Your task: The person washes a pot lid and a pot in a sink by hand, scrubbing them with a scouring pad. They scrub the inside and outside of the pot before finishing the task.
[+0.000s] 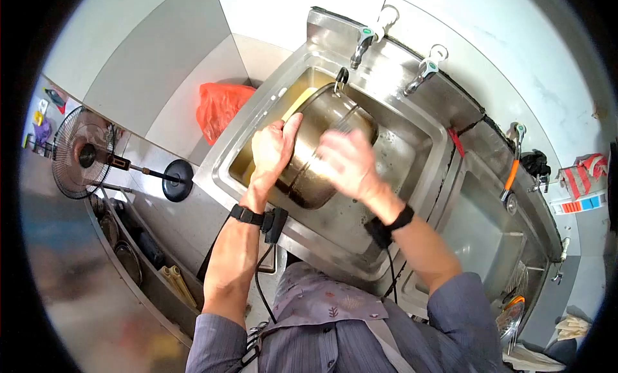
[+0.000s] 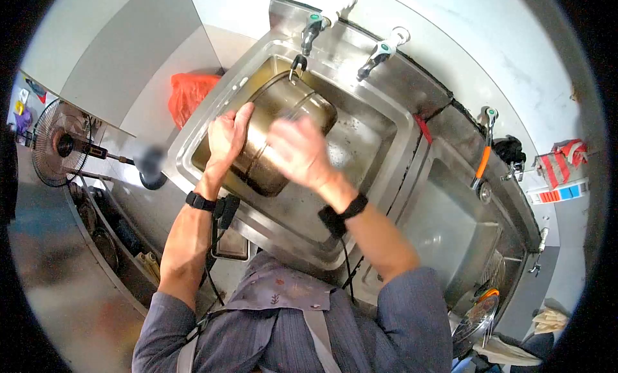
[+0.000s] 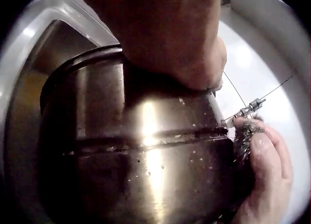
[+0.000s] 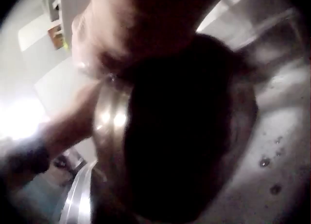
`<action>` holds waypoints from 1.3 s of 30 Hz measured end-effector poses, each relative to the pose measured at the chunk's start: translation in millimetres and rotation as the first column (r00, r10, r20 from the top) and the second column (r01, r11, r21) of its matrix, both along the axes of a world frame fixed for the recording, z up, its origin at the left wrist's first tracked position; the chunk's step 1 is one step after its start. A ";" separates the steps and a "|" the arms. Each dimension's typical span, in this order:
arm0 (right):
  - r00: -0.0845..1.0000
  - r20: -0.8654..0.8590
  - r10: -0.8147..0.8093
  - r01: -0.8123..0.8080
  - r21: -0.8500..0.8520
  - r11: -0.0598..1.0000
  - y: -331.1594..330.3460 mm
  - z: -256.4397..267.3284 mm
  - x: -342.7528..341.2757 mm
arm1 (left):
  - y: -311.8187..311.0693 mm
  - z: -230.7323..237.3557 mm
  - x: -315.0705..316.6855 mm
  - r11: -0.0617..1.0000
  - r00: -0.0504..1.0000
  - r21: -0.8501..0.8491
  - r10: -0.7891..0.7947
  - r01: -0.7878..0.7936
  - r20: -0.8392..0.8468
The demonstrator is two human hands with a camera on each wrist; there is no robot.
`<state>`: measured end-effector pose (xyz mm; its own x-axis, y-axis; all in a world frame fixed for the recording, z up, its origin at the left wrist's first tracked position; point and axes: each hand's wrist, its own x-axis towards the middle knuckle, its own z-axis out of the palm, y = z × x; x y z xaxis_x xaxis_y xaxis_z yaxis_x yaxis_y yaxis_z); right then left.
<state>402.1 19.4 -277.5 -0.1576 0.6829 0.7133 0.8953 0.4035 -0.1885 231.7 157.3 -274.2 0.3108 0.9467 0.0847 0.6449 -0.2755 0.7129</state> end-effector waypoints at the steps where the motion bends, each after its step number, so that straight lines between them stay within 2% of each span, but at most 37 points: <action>1: 0.964 -0.239 -0.116 0.100 -0.077 0.992 3.9 6.5 17.8 | -0.9 -1.9 -0.2 1.000 1.000 -0.007 -0.004 0.004 -0.004; 2: 0.853 -0.481 -0.200 0.156 -0.131 0.979 16.1 -2.6 43.2 | 0.9 -1.0 0.8 1.000 1.000 0.002 -0.004 0.004 -0.003; 3: 0.676 -0.683 -0.277 0.194 -0.197 0.961 22.7 -13.8 58.6 | 0.5 -0.5 0.7 1.000 1.000 0.011 -0.005 0.005 -0.001; 4: 0.676 -0.684 -0.275 0.196 -0.193 0.961 19.6 -14.1 56.0 | -0.4 -1.6 0.7 1.000 1.000 0.014 -0.006 0.006 -0.001; 6: 0.728 -0.610 -0.313 0.315 -0.109 0.943 14.2 -13.9 39.9 | 3.3 -2.9 3.7 0.998 1.000 0.063 0.030 -0.030 -0.003; 7: 0.789 -0.509 -0.345 0.352 -0.085 0.932 3.8 -17.7 21.2 | 4.1 -3.0 3.9 0.998 1.000 0.063 0.028 -0.027 -0.009; 9: 0.904 -0.288 -0.318 0.304 -0.092 0.948 -22.6 -15.7 -20.3 | 5.5 -4.3 4.7 0.999 0.999 0.042 0.010 -0.012 0.037; 11: 0.973 -0.190 -0.130 0.132 -0.004 0.991 -35.0 -11.4 -36.3 | 6.3 -6.3 6.6 0.999 0.998 0.033 0.008 -0.010 0.056; 12: 0.979 -0.166 -0.116 0.121 0.022 0.992 -33.7 -14.2 -29.6 | 6.1 -7.9 5.5 0.998 0.999 0.070 0.001 -0.005 0.046; 13: 0.975 -0.134 -0.177 0.165 -0.100 0.981 -31.5 -19.6 -11.7 | 5.3 -9.8 2.2 0.995 0.999 0.102 0.000 -0.003 0.034; 14: 0.913 -0.346 -0.217 0.195 -0.098 0.976 -19.0 -25.4 13.9 | 4.4 -7.1 1.7 0.996 1.000 0.086 -0.004 0.002 0.023; 15: 0.806 -0.538 -0.248 0.224 -0.111 0.968 -6.6 -29.7 36.7 | 1.5 -8.6 0.4 0.997 1.000 0.080 0.000 -0.001 0.018; 17: 0.628 -0.728 -0.275 0.206 -0.185 0.961 9.4 -24.2 61.8 | 3.3 -6.1 2.8 0.996 0.999 0.083 0.001 -0.005 0.043; 19: 0.802 -0.514 -0.305 0.317 -0.066 0.946 5.3 -31.9 42.0 | 12.8 -5.7 5.5 0.992 0.999 0.123 0.012 -0.018 0.046; 20: 0.840 -0.448 -0.307 0.299 -0.091 0.950 -4.3 -20.7 22.7 | 11.6 -11.9 3.4 0.991 0.999 0.134 0.020 -0.024 0.029; 21: 0.865 -0.388 -0.320 0.291 -0.133 0.948 -19.5 -10.8 -0.6 | 11.2 -7.7 4.1 0.998 1.000 0.065 0.002 -0.003 0.015; 23: 0.964 -0.219 -0.152 0.145 -0.048 0.988 -30.4 -14.4 -32.4 | 9.5 -5.3 7.1 0.998 1.000 0.063 0.014 -0.015 0.020; 25: 0.988 -0.150 -0.022 0.029 0.045 0.999 -31.7 -15.8 -39.6 | 7.8 -3.7 7.5 0.998 0.999 0.064 0.001 -0.003 0.032; 26: 0.984 -0.176 -0.025 0.031 0.032 0.999 -25.7 -14.1 -33.5 | 7.2 -3.8 4.4 0.998 0.999 0.059 -0.003 0.000 0.044; 27: 0.979 -0.198 -0.053 0.041 -0.067 0.997 -24.8 -10.1 -17.3 | 8.4 -4.1 2.4 0.998 0.999 0.059 0.006 -0.009 0.044; 29: 0.918 -0.323 -0.229 0.188 -0.153 0.970 -9.4 -14.9 12.1 | 5.9 -6.3 2.9 0.998 0.999 0.069 0.001 -0.004 0.044; 31: 0.806 -0.510 -0.300 0.272 -0.130 0.953 13.7 -20.5 49.0 | 7.5 -11.5 3.3 0.998 0.999 0.068 0.003 -0.006 0.043; 33: 0.602 -0.725 -0.335 0.279 -0.203 0.939 29.6 -34.3 75.1 | 11.8 -18.6 2.7 0.997 0.999 0.078 0.008 -0.011 0.038; 35: 0.312 -0.833 -0.457 0.243 -0.395 0.886 36.4 -39.9 89.3 | 10.3 -14.6 3.4 0.996 0.998 0.086 0.006 -0.012 0.068; 36: 0.232 -0.861 -0.453 0.240 -0.401 0.884 46.0 -76.1 110.9 | 8.6 -13.0 3.8 0.996 0.996 0.089 0.000 -0.009 0.091; 37: 0.159 -0.839 -0.521 0.280 -0.468 0.838 48.4 -97.1 123.1 | 7.7 -12.1 3.7 0.996 0.996 0.085 -0.001 -0.007 0.088; 39: 0.142 -0.610 -0.779 0.323 -0.716 0.619 40.7 -143.8 138.5 | 8.9 -8.1 3.8 0.997 1.000 0.082 0.016 -0.016 -0.009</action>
